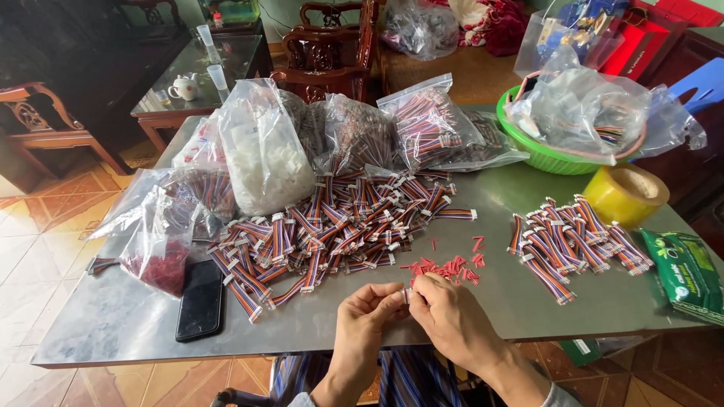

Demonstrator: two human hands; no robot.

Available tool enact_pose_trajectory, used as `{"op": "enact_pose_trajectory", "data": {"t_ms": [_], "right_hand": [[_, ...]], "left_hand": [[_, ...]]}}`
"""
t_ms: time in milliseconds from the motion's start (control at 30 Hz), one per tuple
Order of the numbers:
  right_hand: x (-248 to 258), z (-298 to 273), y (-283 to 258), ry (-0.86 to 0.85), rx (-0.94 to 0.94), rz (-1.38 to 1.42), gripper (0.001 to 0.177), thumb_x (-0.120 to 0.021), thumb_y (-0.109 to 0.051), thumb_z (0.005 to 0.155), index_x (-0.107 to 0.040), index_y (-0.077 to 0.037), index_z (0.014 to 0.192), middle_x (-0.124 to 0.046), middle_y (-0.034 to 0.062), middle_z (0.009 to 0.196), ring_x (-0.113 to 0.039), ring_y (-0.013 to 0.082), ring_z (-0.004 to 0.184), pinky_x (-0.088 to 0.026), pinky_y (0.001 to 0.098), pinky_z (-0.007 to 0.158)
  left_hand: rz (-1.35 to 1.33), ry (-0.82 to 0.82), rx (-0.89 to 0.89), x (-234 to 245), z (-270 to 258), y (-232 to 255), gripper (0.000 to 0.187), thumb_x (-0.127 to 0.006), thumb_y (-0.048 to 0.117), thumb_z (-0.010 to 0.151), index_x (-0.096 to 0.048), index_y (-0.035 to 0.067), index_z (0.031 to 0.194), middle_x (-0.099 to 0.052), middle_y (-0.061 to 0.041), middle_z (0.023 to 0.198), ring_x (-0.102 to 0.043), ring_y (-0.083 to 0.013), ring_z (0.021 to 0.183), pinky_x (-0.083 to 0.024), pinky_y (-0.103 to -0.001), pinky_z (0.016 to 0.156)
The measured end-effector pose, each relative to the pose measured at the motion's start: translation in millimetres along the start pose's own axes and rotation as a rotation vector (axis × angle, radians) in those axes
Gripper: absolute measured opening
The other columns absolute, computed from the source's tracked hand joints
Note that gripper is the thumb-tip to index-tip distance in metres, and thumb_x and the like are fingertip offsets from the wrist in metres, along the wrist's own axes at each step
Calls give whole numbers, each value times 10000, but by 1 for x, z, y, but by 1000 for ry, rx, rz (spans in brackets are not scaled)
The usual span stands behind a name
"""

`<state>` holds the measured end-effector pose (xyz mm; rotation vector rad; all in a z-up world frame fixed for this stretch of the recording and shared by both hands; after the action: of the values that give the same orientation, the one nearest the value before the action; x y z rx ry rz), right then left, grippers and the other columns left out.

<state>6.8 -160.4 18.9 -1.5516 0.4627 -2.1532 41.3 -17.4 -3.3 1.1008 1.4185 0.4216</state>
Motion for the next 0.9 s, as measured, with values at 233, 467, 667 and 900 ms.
{"op": "enact_pose_trajectory", "data": {"t_ms": [233, 467, 667, 900], "right_hand": [[-14, 0, -2, 49, 32, -13, 276, -547, -130, 989, -446, -102, 733, -541, 55, 661, -478, 222, 507, -359, 431, 475], [12, -2, -17, -27, -32, 24, 220, -669, -240, 919, -486, -136, 983, -659, 63, 898, -638, 238, 766, -513, 434, 603], [49, -4, 49, 66, -101, -157, 111, -721, -281, 859, -680, -187, 902, -685, -11, 885, -694, 259, 735, -497, 439, 672], [106, -29, 172, 517, -479, -361, 502, -817, -387, 783, -725, -199, 1240, -774, 166, 1063, -726, 374, 952, -528, 486, 837]], "left_hand": [[46, 56, 31, 7, 5, -11, 106, -776, -24, 865, -754, -67, 959, -773, -183, 828, -720, -226, 746, -618, -331, 731], [45, 75, 61, 6, -3, 1, 112, -741, -30, 899, -737, -79, 1000, -779, -220, 835, -736, -275, 693, -626, -370, 621], [705, -21, -298, 32, 31, 42, 190, -765, 168, 858, -792, 102, 1034, -786, -48, 865, -711, -140, 707, -594, -292, 672], [1599, 476, -333, 113, 93, 152, 615, -648, 518, 901, -589, 134, 1378, -582, -209, 1307, -631, -448, 1126, -513, -590, 892]]}}
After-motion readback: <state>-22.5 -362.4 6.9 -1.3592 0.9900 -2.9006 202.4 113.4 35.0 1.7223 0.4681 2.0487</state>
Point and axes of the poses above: each hand's wrist, its own z-axis towards the middle knuckle, its own x-axis out of the back of the hand, y = z × x, the point moved 5 cm from there along z, towards the middle knuckle
